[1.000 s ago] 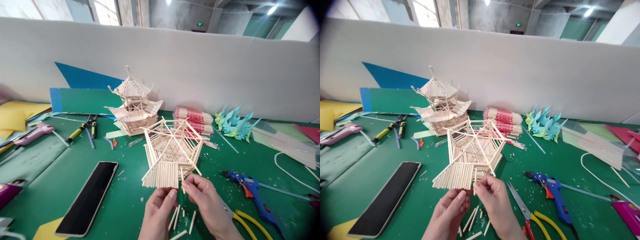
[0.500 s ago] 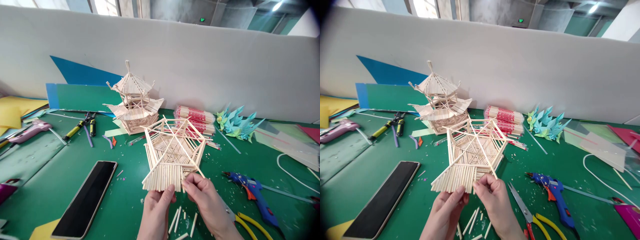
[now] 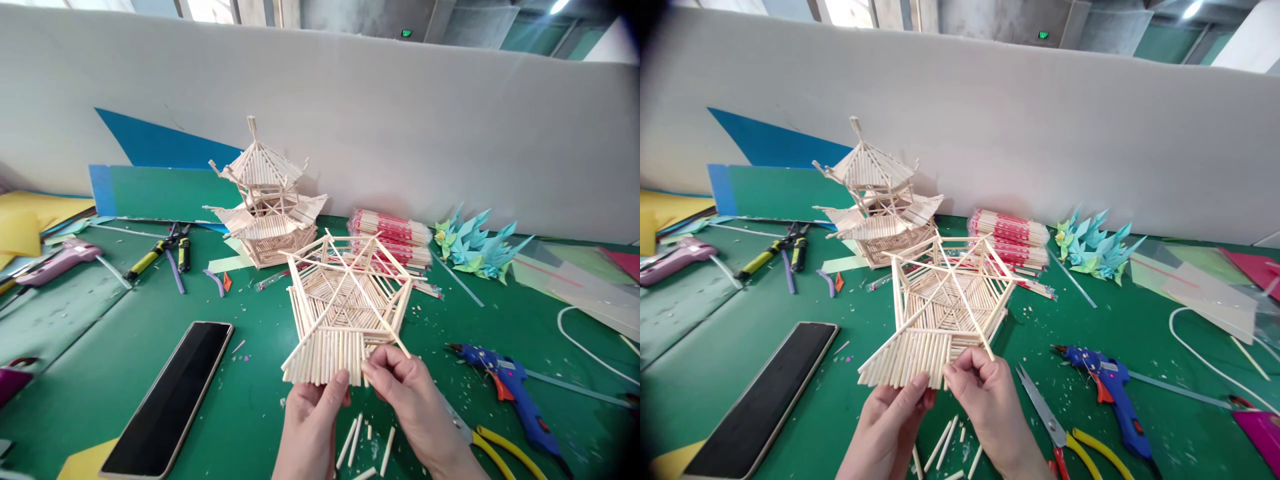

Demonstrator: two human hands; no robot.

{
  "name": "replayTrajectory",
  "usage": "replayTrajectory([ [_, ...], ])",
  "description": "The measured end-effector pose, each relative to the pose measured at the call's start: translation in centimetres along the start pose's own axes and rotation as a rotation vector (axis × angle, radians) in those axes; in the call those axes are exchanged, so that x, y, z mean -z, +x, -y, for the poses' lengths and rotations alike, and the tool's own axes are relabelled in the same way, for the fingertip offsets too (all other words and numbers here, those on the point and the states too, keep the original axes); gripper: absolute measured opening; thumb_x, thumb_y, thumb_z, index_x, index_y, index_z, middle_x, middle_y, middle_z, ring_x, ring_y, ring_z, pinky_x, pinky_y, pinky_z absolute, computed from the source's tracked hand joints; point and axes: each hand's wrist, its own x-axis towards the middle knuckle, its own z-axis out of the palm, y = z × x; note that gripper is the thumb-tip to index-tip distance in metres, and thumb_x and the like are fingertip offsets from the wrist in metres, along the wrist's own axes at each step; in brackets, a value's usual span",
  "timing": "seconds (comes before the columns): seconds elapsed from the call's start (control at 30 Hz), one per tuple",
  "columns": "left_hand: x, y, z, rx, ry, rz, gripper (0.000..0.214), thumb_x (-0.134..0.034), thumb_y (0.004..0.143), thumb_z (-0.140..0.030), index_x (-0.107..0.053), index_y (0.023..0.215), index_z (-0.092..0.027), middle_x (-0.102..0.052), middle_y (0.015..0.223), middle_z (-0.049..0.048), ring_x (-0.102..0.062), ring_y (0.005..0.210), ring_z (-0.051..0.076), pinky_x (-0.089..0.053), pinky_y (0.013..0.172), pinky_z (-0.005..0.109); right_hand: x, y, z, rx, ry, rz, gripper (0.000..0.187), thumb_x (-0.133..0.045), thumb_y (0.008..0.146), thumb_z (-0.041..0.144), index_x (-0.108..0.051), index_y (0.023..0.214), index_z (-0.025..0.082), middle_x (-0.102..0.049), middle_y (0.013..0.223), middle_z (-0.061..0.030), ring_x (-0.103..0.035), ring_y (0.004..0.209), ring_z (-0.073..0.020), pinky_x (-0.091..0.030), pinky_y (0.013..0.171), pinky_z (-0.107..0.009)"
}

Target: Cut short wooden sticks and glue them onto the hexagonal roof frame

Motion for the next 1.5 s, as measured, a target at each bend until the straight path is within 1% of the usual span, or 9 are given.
replayTrajectory([
  [0.1, 0.10, 0.03, 0.10, 0.000, 0.000, 0.010, 0.018, -0.076, 0.054, -0.028, -0.065, 0.058, -0.014, -0.059, 0.057, -0.0006, -0.048, 0.050, 0.011, -0.042, 0.056, 0.025, -0.09, -0.06, -0.11, -0.006, 0.023, -0.009, 0.032, -0.059, 0.074, 0.042, -0.046, 0.057, 0.018, -0.034, 0.050, 0.0074, -0.026, 0.050, -0.0086, -0.024, 0.046, -0.021],
  [0.23, 0.30, 0.05, 0.28, -0.009, 0.008, 0.026, 0.021, -0.074, 0.059, -0.031, -0.063, 0.054, -0.014, -0.058, 0.056, -0.0007, -0.048, 0.052, 0.011, -0.042, 0.057, 0.024, 0.01, -0.05, -0.25, 0.001, 0.017, -0.012, 0.030, -0.059, 0.075, 0.040, -0.046, 0.058, 0.018, -0.034, 0.050, 0.0074, -0.025, 0.050, -0.0084, -0.024, 0.046, -0.021],
  [0.4, 0.35, 0.03, 0.32, -0.004, 0.007, 0.037, 0.024, -0.074, 0.059, -0.032, -0.061, 0.050, -0.014, -0.057, 0.055, -0.0007, -0.047, 0.052, 0.011, -0.042, 0.058, 0.025, 0.08, 0.07, -0.25, -0.001, 0.004, -0.013, 0.029, -0.058, 0.076, 0.038, -0.047, 0.058, 0.017, -0.033, 0.050, 0.0078, -0.023, 0.050, -0.0080, -0.022, 0.046, -0.021],
  [0.77, 0.17, -0.27, -0.12, -0.010, -0.019, 0.061, 0.019, -0.073, 0.061, -0.029, -0.063, 0.057, -0.014, -0.059, 0.059, -0.0005, -0.047, 0.053, 0.011, -0.042, 0.059, 0.024, -0.17, 0.14, -0.60, -0.007, 0.046, -0.008, 0.028, -0.058, 0.076, 0.036, -0.047, 0.059, 0.017, -0.034, 0.050, 0.0078, -0.025, 0.050, -0.0077, -0.023, 0.047, -0.021],
  [0.9, 0.25, -0.40, -0.27, -0.007, -0.003, 0.084, 0.021, -0.073, 0.062, -0.029, -0.063, 0.052, -0.013, -0.058, 0.058, 0.0004, -0.048, 0.055, 0.012, -0.042, 0.062, 0.026, -0.04, 0.28, -0.75, -0.016, 0.082, 0.000, 0.028, -0.059, 0.075, 0.036, -0.048, 0.059, 0.017, -0.036, 0.051, 0.0073, -0.025, 0.050, -0.0076, -0.023, 0.046, -0.022],
  [1.0, 0.30, -0.38, -0.26, -0.013, 0.007, 0.074, 0.024, -0.073, 0.062, -0.030, -0.062, 0.048, -0.014, -0.058, 0.056, 0.0006, -0.048, 0.055, 0.013, -0.042, 0.061, 0.026, -0.04, 0.24, -0.76, -0.022, 0.088, 0.000, 0.028, -0.060, 0.075, 0.036, -0.048, 0.059, 0.017, -0.037, 0.051, 0.0071, -0.025, 0.050, -0.0077, -0.023, 0.046, -0.022],
  [1.23, 0.32, -0.42, -0.32, -0.001, 0.002, 0.077, 0.020, -0.072, 0.062, -0.029, -0.064, 0.053, -0.013, -0.058, 0.058, 0.0007, -0.049, 0.056, 0.013, -0.043, 0.063, 0.026, -0.27, 0.17, -0.56, -0.008, 0.094, 0.001, 0.029, -0.061, 0.074, 0.037, -0.048, 0.058, 0.017, -0.036, 0.050, 0.0078, -0.025, 0.049, -0.0074, -0.023, 0.046, -0.021],
  [1.4, 0.18, -0.55, -0.47, 0.004, 0.003, 0.077, 0.022, -0.072, 0.062, -0.028, -0.061, 0.051, -0.013, -0.058, 0.058, 0.0008, -0.049, 0.057, 0.012, -0.043, 0.061, 0.025, -0.19, 0.29, -0.75, -0.014, 0.107, -0.001, 0.029, -0.062, 0.074, 0.037, -0.049, 0.058, 0.017, -0.039, 0.051, 0.0072, -0.028, 0.050, -0.0073, -0.024, 0.047, -0.021],
  [1.5, 0.12, -0.55, -0.38, 0.011, -0.008, 0.077, 0.020, -0.073, 0.062, -0.029, -0.061, 0.055, -0.014, -0.059, 0.059, 0.0005, -0.049, 0.057, 0.012, -0.042, 0.060, 0.024, -0.17, 0.32, -0.96, -0.013, 0.146, 0.005, 0.028, -0.062, 0.074, 0.036, -0.049, 0.059, 0.016, -0.042, 0.052, 0.0068, -0.030, 0.050, -0.0069, -0.026, 0.047, -0.020],
])
